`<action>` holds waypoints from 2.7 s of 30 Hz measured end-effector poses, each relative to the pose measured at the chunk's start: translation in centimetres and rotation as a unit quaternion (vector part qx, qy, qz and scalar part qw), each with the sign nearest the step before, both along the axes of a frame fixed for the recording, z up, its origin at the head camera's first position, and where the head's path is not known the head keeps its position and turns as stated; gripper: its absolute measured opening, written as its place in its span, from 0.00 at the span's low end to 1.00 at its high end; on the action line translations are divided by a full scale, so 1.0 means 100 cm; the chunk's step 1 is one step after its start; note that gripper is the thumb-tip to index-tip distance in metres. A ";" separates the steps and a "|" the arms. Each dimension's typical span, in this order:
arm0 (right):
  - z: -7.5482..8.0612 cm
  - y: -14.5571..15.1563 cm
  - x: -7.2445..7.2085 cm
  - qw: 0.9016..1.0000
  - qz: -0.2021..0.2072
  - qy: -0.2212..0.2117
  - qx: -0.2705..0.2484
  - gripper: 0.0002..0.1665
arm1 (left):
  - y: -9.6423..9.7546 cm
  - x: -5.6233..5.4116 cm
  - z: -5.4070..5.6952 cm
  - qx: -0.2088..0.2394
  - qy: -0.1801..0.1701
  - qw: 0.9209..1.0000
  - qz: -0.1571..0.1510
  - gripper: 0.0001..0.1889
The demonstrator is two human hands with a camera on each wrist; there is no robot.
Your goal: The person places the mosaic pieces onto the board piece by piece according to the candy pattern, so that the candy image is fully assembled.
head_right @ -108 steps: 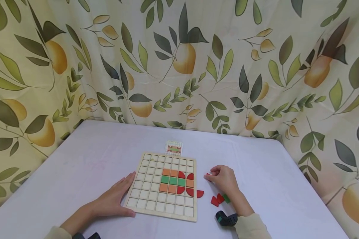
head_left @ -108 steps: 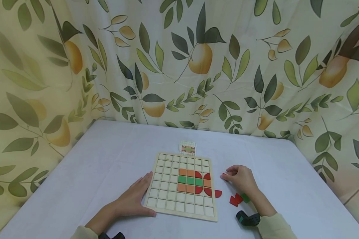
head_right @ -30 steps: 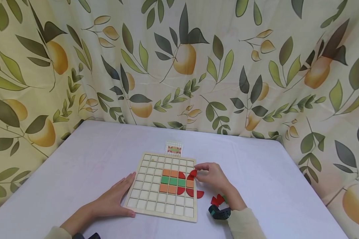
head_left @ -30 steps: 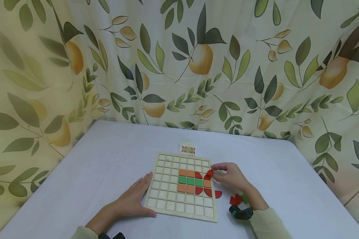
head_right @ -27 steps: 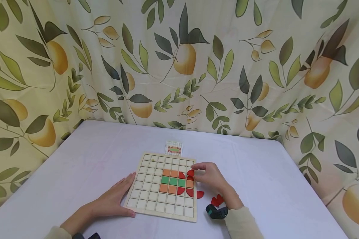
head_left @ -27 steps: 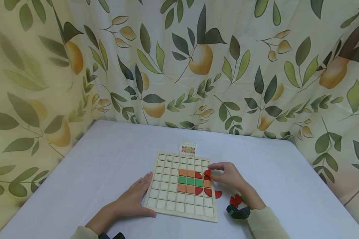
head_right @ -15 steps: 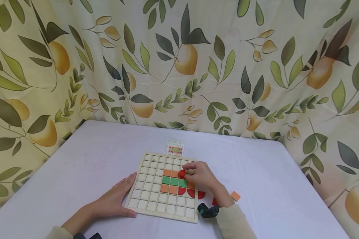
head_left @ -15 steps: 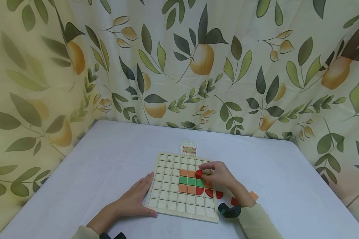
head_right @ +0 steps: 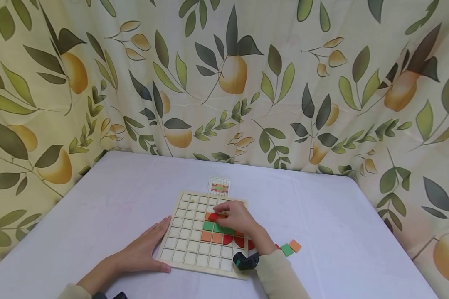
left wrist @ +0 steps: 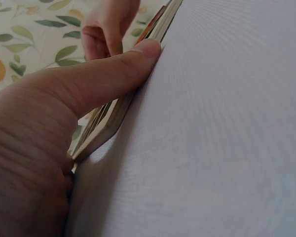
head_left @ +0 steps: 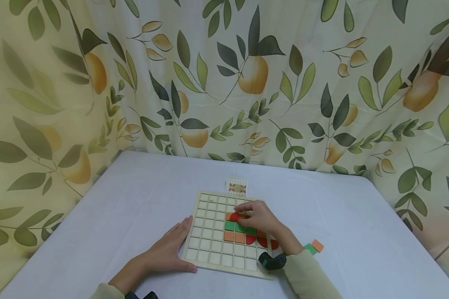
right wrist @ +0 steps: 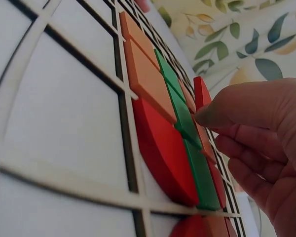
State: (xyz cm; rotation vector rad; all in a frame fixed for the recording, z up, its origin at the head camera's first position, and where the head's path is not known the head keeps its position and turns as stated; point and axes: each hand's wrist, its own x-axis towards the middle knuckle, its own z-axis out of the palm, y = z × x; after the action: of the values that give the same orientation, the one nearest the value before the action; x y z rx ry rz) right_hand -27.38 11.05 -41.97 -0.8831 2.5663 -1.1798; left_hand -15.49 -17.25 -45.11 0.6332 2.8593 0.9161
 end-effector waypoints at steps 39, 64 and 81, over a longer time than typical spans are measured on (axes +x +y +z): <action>0.006 -0.034 -0.006 0.999 0.035 0.004 0.015 0.16 | 0.002 0.000 0.002 -0.002 -0.016 1.000 0.002 0.66; 0.005 -0.039 -0.001 1.000 0.019 0.006 0.016 0.14 | 0.001 -0.001 -0.001 -0.003 -0.009 1.000 0.001 0.67; 0.006 -0.041 0.001 0.999 0.013 0.025 0.024 0.12 | 0.002 0.000 0.001 -0.001 -0.012 1.000 -0.001 0.67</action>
State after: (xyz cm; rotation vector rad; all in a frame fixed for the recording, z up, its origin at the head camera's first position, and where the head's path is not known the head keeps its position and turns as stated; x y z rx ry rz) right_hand -27.27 6.94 -41.41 -0.9449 2.6024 -1.0964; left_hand -15.49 -17.03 -45.02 0.6205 2.8386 0.9135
